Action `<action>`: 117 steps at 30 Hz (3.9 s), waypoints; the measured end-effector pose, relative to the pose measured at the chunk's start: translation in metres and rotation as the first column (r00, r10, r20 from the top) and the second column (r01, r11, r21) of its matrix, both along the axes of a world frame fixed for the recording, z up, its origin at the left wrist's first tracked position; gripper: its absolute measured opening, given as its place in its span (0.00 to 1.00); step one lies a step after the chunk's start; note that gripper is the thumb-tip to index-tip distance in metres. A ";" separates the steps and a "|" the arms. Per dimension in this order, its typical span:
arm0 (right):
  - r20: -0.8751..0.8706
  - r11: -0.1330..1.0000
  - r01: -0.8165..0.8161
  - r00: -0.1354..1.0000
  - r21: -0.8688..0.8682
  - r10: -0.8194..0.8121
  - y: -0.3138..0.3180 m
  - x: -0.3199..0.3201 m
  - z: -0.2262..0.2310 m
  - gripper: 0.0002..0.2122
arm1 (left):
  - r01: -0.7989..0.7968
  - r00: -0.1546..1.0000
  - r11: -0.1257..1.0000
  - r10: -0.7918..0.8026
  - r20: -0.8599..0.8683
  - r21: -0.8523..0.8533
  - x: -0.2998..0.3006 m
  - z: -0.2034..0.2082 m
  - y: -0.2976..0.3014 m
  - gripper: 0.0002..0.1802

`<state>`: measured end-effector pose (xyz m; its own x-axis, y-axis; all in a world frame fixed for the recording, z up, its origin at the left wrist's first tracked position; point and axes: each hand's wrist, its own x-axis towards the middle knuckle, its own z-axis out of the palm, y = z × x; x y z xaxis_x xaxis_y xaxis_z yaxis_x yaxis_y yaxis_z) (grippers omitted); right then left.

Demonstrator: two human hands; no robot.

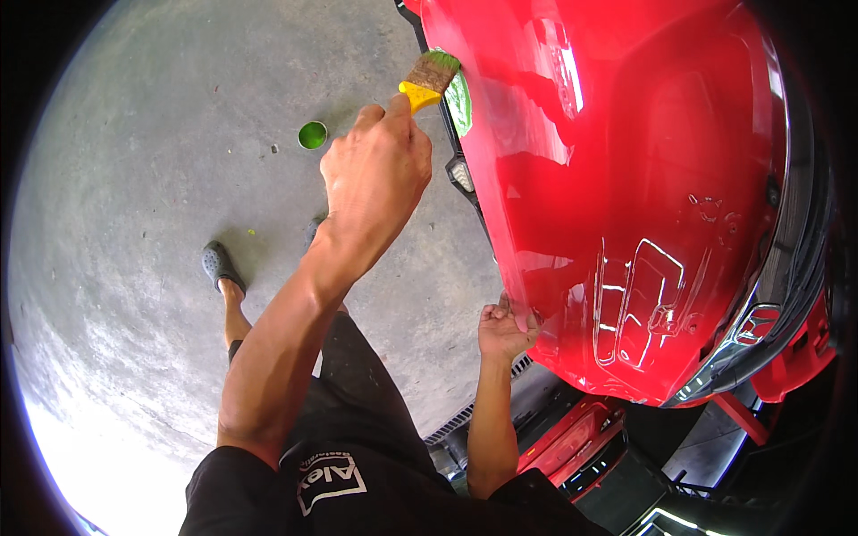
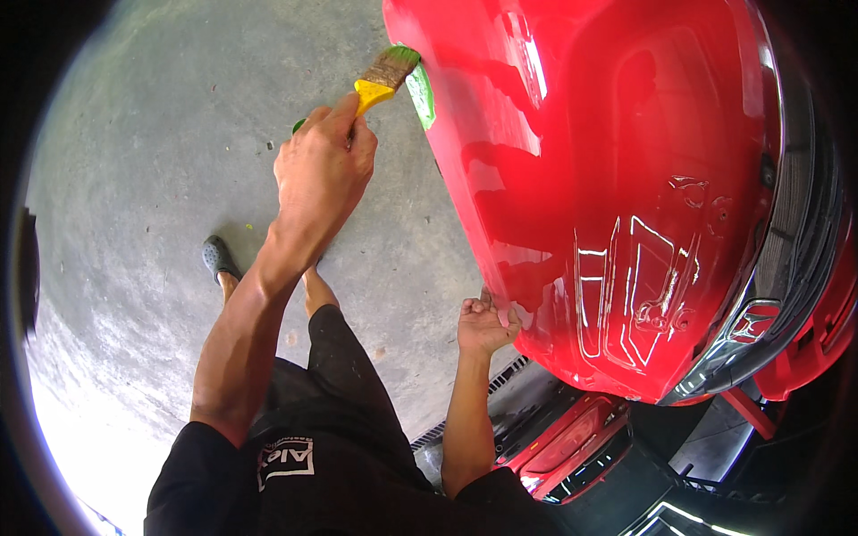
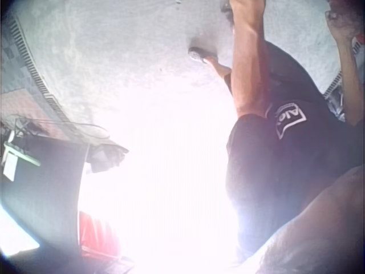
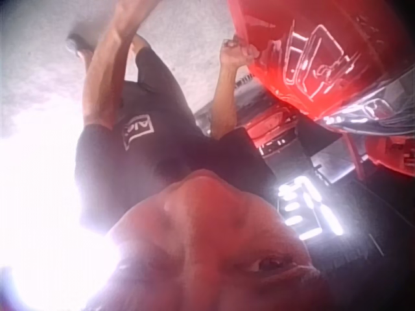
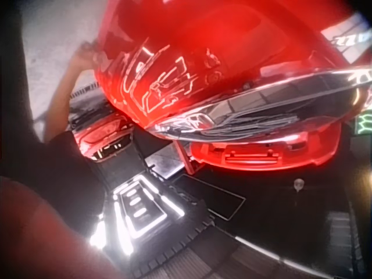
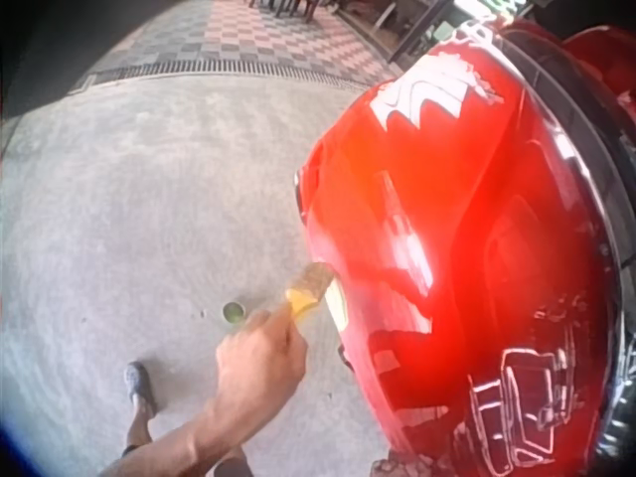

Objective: The person uses a paintbrush to apply green paint to the rear bumper and trunk lid of a red car. They repeatedly dip the brush into a small container of paint and carefully cover the red surface with green strokes.

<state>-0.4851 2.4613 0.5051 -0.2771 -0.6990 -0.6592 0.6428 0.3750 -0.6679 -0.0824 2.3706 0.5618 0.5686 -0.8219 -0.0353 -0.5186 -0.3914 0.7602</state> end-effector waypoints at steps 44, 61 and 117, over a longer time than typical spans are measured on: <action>-0.030 1.000 0.013 0.999 -0.006 -0.013 -0.003 0.004 -0.002 0.27 | -0.034 0.996 0.998 0.030 -0.084 -0.051 -0.025 -0.018 0.038 0.19; -0.051 1.000 0.016 0.999 -0.020 -0.017 -0.014 0.005 -0.010 0.23 | -0.206 0.945 0.978 0.189 -0.266 -0.037 -0.013 -0.053 0.126 0.22; -0.944 0.557 -0.784 -0.104 0.272 0.314 -0.080 0.430 -0.643 0.60 | -0.483 0.621 0.759 0.649 -0.440 0.437 0.231 -0.396 0.289 0.30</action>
